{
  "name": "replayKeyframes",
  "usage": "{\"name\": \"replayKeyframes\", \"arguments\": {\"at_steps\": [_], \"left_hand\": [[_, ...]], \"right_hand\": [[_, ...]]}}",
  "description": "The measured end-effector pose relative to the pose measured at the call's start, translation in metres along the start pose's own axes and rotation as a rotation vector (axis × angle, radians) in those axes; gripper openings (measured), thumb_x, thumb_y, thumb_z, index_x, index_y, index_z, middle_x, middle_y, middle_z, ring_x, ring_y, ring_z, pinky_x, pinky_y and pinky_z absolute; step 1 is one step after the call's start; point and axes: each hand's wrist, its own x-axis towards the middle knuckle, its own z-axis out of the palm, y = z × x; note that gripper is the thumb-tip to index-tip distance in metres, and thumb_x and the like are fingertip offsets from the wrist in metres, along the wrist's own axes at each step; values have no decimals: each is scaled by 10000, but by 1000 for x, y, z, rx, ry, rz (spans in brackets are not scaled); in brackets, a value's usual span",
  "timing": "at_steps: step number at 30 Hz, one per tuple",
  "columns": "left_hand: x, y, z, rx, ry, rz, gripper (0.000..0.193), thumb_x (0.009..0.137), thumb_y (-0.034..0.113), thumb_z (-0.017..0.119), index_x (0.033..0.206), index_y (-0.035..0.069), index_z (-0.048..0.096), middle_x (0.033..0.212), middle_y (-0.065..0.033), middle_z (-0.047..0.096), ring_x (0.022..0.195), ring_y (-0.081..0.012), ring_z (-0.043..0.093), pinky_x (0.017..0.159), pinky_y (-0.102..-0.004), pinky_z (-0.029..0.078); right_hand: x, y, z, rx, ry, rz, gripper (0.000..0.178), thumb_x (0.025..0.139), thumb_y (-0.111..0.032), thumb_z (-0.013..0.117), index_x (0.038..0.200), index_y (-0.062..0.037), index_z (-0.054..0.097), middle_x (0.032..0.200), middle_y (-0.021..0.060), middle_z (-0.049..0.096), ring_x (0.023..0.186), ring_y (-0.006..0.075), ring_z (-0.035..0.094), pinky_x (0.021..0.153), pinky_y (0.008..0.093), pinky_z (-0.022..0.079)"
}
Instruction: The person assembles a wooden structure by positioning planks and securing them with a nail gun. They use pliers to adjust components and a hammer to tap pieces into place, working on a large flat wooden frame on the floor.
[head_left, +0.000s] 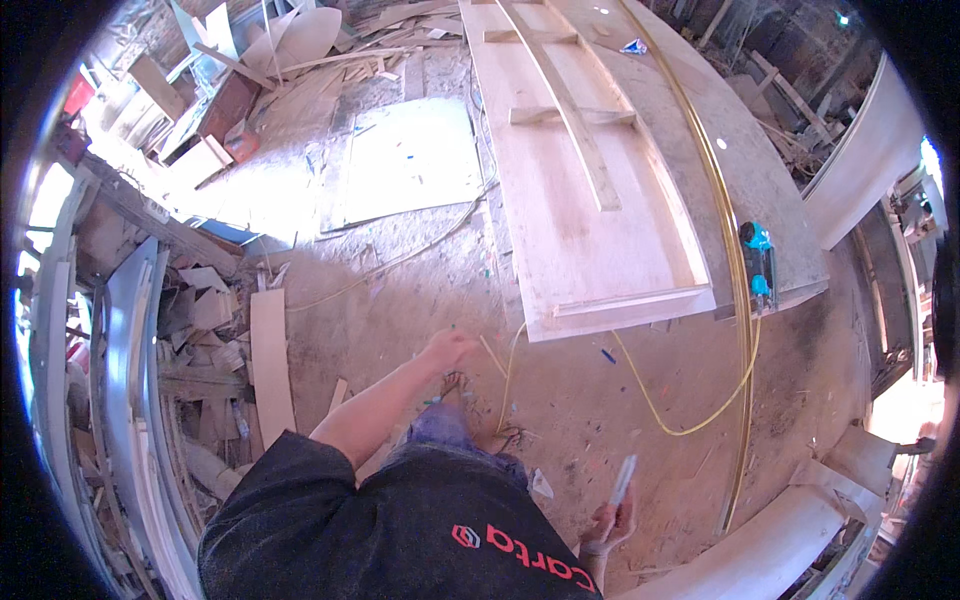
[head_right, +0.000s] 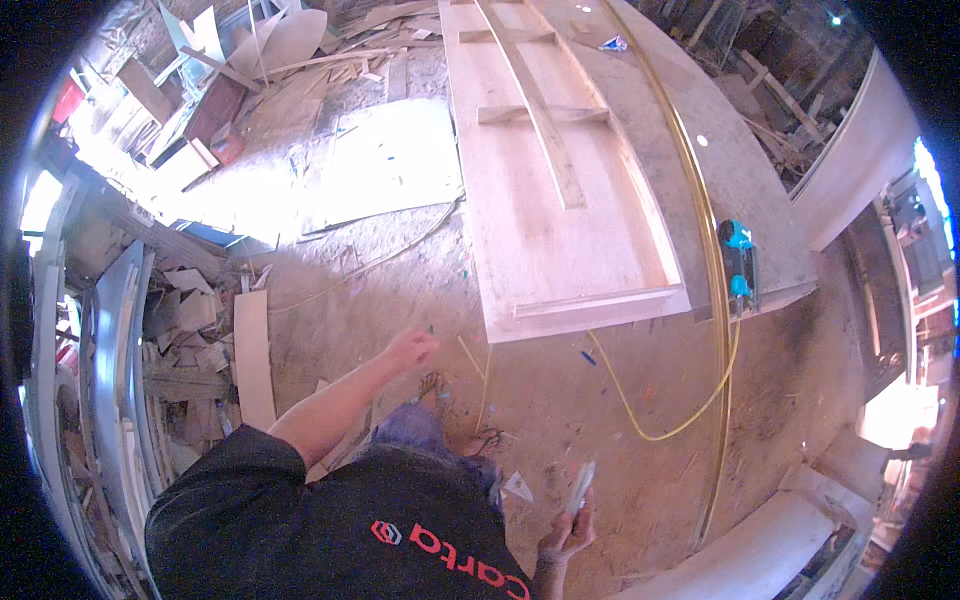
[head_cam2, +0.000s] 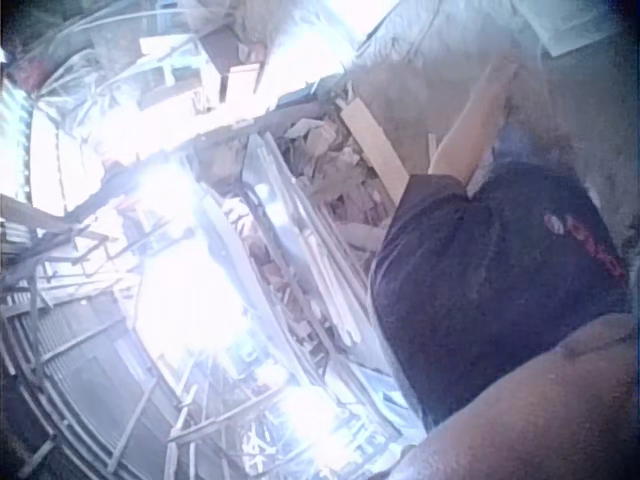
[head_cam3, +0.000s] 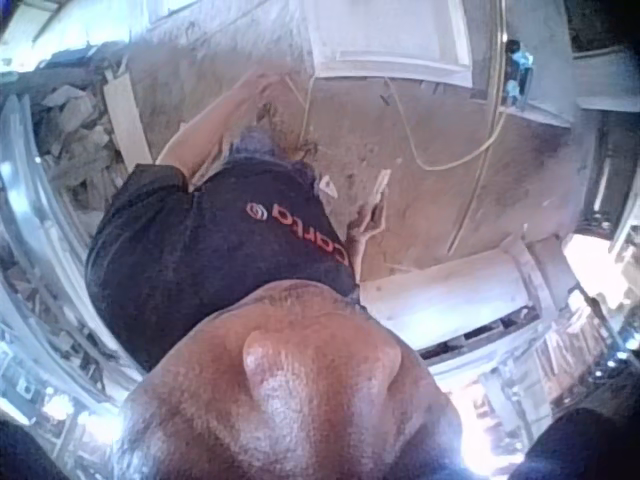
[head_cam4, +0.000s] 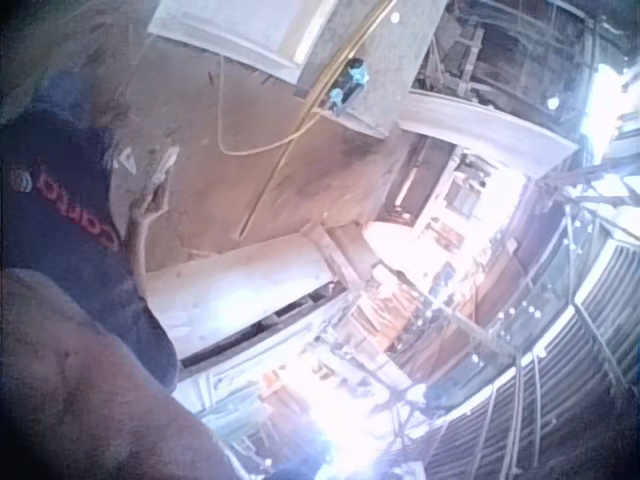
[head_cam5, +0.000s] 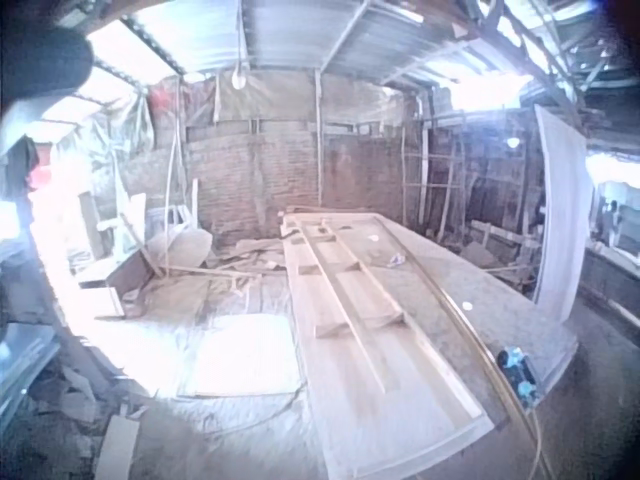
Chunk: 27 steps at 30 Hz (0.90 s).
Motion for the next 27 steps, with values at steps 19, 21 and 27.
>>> {"name": "replayKeyframes", "arguments": {"at_steps": [19,21,27], "left_hand": [[-92,-236,-281,447,246,-369,313,856,347,705,927,53,786,996,-201,748,982,-388,711,886,-479,552],[-78,-223,-314,430,321,-392,312,829,350,743,913,54,789,989,-201,748,979,-385,712,885,-473,553],[18,-191,-365,469,348,-301,327,799,365,785,912,58,796,937,-198,750,928,-361,727,846,-458,562]], "right_hand": [[400,-90,269,-1069,-4,-362,428,885,-293,710,1273,-112,696,1263,144,630,1222,344,571,999,530,454],[409,-102,306,-978,-62,-246,468,876,-299,730,1301,-109,679,1339,139,598,1277,345,541,1048,540,425],[467,-119,394,-1073,-221,-109,720,814,-327,802,1449,-96,552,1444,162,540,1330,372,508,1093,552,403]]}}
